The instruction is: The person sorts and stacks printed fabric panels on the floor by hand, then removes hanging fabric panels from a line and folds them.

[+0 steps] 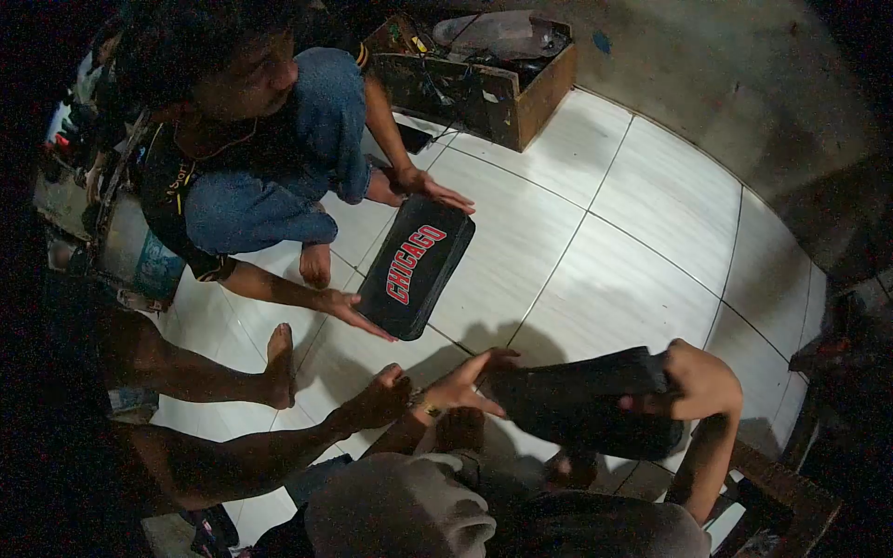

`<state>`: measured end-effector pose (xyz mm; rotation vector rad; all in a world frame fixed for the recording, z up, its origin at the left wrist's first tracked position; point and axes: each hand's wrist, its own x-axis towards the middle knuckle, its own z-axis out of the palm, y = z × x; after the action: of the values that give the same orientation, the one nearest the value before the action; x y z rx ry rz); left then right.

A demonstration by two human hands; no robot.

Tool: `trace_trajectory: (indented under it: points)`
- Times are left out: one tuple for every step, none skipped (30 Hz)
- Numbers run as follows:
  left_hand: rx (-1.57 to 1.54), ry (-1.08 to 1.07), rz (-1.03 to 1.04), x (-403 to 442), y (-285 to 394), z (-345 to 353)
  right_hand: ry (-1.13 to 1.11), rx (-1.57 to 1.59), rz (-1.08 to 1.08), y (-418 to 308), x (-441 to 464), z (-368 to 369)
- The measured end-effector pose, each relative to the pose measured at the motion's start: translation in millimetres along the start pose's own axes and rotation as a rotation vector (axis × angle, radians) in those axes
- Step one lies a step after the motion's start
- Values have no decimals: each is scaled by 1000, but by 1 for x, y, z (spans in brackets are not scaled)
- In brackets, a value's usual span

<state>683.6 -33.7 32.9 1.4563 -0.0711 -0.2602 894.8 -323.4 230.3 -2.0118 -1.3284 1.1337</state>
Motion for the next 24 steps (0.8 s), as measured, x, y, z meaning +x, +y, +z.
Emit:
trace_trajectory:
  points:
    - [-298, -74, -115, -11, -25, -9, -7, 91, -31, 5, -5, 0]
    - [-333, 41, -74, -36, -73, -11, -1, 94, -30, 18, -9, 9]
    - [-349, 87, -56, -51, -100, -4, 110, 219, -18, 36, -10, 26]
    - [-364, 133, -36, -66, -128, 1, 226, 344, 0, 51, -8, 38]
    - [-816, 192, -54, -74, -140, 13, 207, 475, 125, 55, -6, 47]
    - [-1267, 246, -82, -68, -133, 20, 237, 496, 224, 60, 1, 61]
    - [-1273, 204, -105, -58, -125, 20, 313, 367, 367, 61, 5, 74]
    - [-776, 388, -238, -41, -74, 22, 274, 342, 354, 86, 14, 93]
    - [-260, 545, -336, -27, -37, 26, 360, 423, 225, 89, 24, 112]
    - [-312, 683, -197, -17, -25, 32, 443, 460, 231, 76, 30, 120]
    - [-153, 669, -116, -13, -25, 26, 432, 418, 288, 72, 34, 126]
    - [3, 660, -36, -14, -26, 17, 411, 377, 341, 73, 38, 133]
    - [2, 635, -28, -19, -27, 9, 409, 385, 346, 74, 40, 141]
    - [4, 631, -40, -21, -27, 9, 459, 314, 270, 75, 41, 150]
    - [57, 667, 38, -16, -13, 8, 514, 239, 192, 75, 45, 156]
    - [109, 699, 118, -8, -2, 6, 520, 247, 195, 77, 51, 161]
    - [291, 762, 210, 3, -2, 5, 581, 247, 165, 79, 57, 167]
    - [296, 753, 209, 1, -13, 0, 641, 248, 135, 85, 63, 174]
    - [345, 685, 116, 1, -29, -11, 596, 167, 55, 107, 67, 183]
    - [394, 617, 24, 5, -27, -17, 606, 168, 52, 106, 65, 179]
    - [494, 600, 54, 3, -24, -20, 627, 202, 13, 104, 63, 175]
    - [496, 594, 39, -2, -18, -18, 640, 244, -21, 102, 60, 177]
    - [450, 576, 54, -5, -13, -16, 623, 263, -41, 106, 59, 179]
    - [403, 562, 81, -3, -10, -16, 623, 259, -43, 108, 60, 179]
